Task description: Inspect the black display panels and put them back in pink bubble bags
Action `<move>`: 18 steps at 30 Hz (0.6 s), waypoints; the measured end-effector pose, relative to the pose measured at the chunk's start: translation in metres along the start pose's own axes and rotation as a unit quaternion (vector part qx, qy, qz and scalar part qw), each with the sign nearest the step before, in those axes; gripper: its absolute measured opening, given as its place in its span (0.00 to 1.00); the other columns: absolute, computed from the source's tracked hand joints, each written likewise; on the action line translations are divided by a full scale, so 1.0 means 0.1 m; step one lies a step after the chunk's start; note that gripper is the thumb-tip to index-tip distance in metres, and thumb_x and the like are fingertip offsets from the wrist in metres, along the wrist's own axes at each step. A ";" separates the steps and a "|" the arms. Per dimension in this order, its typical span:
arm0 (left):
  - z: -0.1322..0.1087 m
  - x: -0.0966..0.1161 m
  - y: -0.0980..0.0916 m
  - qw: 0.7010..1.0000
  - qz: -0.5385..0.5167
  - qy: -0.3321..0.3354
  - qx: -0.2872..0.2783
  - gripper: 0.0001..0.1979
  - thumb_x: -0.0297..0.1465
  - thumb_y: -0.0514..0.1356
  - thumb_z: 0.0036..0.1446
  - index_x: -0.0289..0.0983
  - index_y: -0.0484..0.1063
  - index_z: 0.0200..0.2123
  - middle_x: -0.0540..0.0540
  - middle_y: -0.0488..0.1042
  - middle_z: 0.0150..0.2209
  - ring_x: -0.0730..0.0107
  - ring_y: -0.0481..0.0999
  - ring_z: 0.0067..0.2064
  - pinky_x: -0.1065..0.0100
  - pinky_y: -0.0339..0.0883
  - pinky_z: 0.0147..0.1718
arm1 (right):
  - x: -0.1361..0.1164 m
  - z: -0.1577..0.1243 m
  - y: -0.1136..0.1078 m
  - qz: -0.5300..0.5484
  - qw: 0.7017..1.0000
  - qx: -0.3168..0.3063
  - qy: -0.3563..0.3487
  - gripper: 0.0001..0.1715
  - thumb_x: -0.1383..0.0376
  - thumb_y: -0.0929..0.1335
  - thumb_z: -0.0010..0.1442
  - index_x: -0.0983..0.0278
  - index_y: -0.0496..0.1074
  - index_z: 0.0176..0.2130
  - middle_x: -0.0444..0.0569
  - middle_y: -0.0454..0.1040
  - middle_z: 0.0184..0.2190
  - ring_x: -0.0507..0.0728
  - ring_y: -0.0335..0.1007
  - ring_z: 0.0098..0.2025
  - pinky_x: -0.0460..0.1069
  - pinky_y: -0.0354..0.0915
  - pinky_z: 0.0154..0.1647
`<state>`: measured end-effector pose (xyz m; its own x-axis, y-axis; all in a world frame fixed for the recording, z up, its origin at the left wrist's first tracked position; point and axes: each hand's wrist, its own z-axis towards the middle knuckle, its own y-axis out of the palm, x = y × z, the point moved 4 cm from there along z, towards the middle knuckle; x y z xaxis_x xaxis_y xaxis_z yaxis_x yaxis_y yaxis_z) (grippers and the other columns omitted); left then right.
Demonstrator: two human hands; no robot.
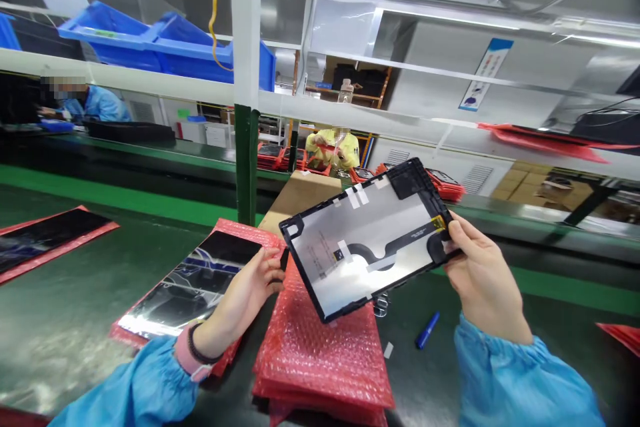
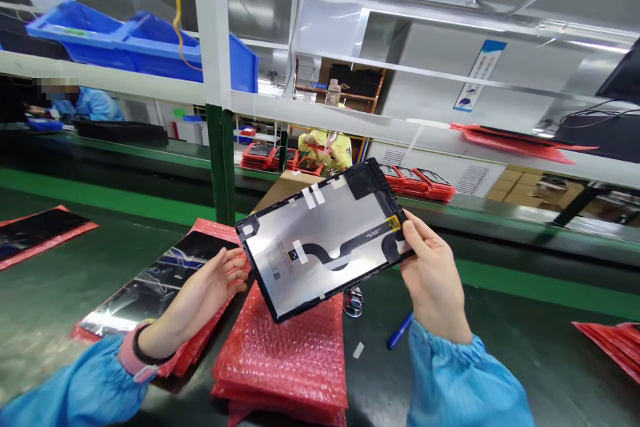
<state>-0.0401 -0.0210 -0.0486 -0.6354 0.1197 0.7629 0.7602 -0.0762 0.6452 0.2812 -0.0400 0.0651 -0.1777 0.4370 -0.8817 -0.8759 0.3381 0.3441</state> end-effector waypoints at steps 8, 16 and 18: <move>-0.21 -0.01 0.28 0.995 -0.044 0.015 -0.087 0.09 0.34 0.61 0.58 0.32 0.72 0.30 0.52 0.67 0.19 0.75 0.69 0.21 0.73 0.65 0.22 | 0.11 -0.29 -0.14 0.047 0.992 0.061 -0.097 0.20 0.60 0.79 0.45 0.57 0.80 0.40 0.40 0.80 0.30 0.46 0.68 0.25 0.39 0.68 0.27; -0.05 -0.06 0.62 0.947 -0.179 -0.211 -0.164 0.33 0.48 0.55 0.60 0.19 0.71 0.47 0.24 0.75 0.49 0.38 0.76 0.50 0.48 0.72 0.45 | 0.19 -0.49 -0.34 -0.048 0.957 -0.091 -0.270 0.06 0.61 0.75 0.53 0.56 0.81 0.35 0.47 0.81 0.29 0.58 0.78 0.30 0.52 0.75 0.30; 0.05 -0.09 0.58 0.953 -0.202 -0.194 -0.111 0.21 0.38 0.54 0.62 0.22 0.73 0.40 0.29 0.80 0.38 0.50 0.81 0.38 0.56 0.75 0.38 | 0.22 -0.51 -0.36 -0.085 0.933 -0.211 -0.279 0.05 0.59 0.75 0.52 0.57 0.82 0.30 0.51 0.81 0.26 0.67 0.79 0.38 0.64 0.75 0.40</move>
<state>0.0109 -0.0212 -0.0182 -0.7395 0.5382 0.4044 0.3893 -0.1481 0.9091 0.2862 -0.0852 0.0167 0.1370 0.8127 -0.5663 -0.9898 0.1349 -0.0459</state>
